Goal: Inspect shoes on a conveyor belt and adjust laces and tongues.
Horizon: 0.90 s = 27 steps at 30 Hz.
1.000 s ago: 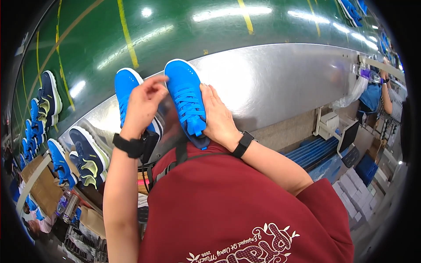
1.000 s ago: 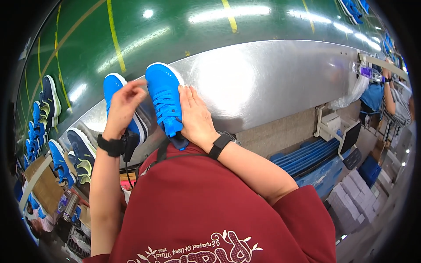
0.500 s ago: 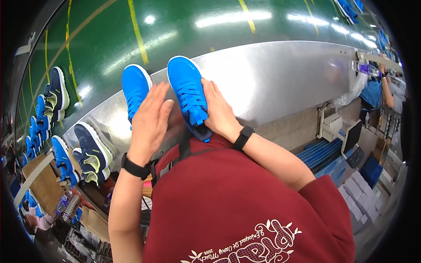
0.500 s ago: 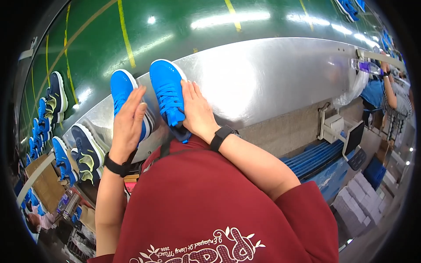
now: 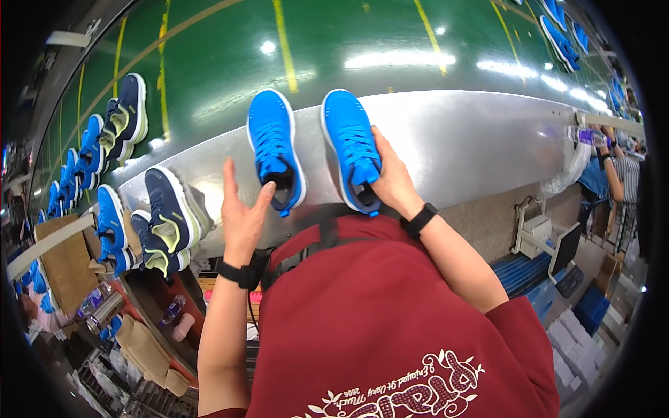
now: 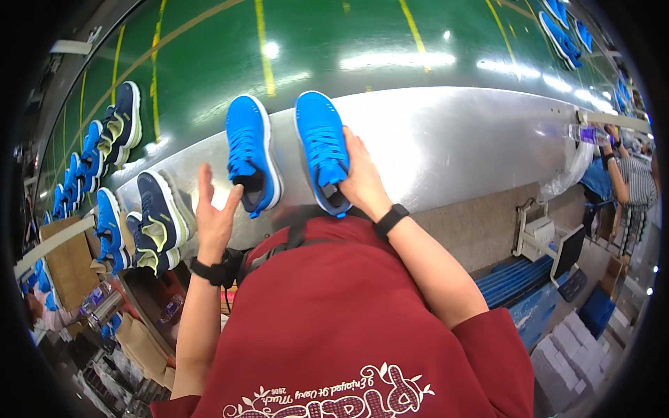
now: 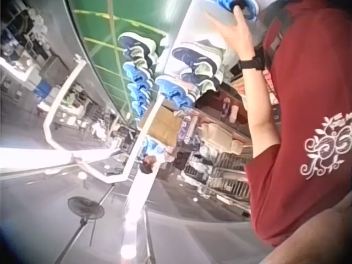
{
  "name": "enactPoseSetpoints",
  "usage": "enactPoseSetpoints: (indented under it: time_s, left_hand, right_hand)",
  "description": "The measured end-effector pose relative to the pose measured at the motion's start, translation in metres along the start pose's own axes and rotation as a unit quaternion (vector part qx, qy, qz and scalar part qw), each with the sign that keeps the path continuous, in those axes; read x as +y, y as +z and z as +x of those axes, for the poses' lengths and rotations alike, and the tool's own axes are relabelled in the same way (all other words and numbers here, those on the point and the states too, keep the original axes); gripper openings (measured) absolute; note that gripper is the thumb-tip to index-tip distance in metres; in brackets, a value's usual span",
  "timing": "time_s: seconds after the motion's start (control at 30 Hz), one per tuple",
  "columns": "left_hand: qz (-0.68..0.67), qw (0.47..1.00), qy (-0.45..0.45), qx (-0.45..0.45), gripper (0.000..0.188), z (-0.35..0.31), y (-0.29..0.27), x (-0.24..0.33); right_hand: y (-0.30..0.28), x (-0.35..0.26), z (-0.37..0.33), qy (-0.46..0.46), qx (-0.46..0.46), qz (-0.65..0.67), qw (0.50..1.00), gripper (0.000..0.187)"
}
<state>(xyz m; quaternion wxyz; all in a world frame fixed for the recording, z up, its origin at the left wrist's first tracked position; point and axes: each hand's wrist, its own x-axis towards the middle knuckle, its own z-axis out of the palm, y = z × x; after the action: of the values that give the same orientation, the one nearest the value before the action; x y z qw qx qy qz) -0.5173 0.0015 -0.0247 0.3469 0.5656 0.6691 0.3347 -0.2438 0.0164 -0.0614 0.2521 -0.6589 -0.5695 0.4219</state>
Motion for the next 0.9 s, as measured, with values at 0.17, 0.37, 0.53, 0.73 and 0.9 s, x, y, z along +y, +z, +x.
enactPoseSetpoints:
  time_s: [0.17, 0.37, 0.53, 0.73, 0.9]
  left_hand:
    - [-0.021, 0.998, 0.043, -0.047, 0.085, 0.008, 0.008, -0.014]
    - [-0.122, 0.991, 0.001, -0.059, 0.068, 0.013, 0.007, -0.017]
    - [-0.181, 0.983, 0.034, -0.015, 0.058, 0.014, 0.010, -0.025]
    - [-0.085, 0.993, 0.001, -0.078, 0.067, 0.005, 0.006, 0.005]
    - [0.028, 0.989, 0.138, -0.031, 0.098, 0.026, 0.017, -0.002]
  right_hand:
    - [-0.002, -0.006, -0.003, 0.009, 0.001, -0.031, 0.999, 0.082]
    - [-0.049, -0.036, -0.005, 0.009, -0.112, -0.010, 0.994, 0.071]
    - [-0.018, -0.107, -0.012, -0.030, -0.016, 0.015, 0.999, 0.046]
    - [0.071, -0.098, 0.006, -0.152, 0.008, -0.080, 0.985, 0.053]
    - [0.068, -0.105, 0.005, -0.187, 0.049, -0.083, 0.978, 0.041]
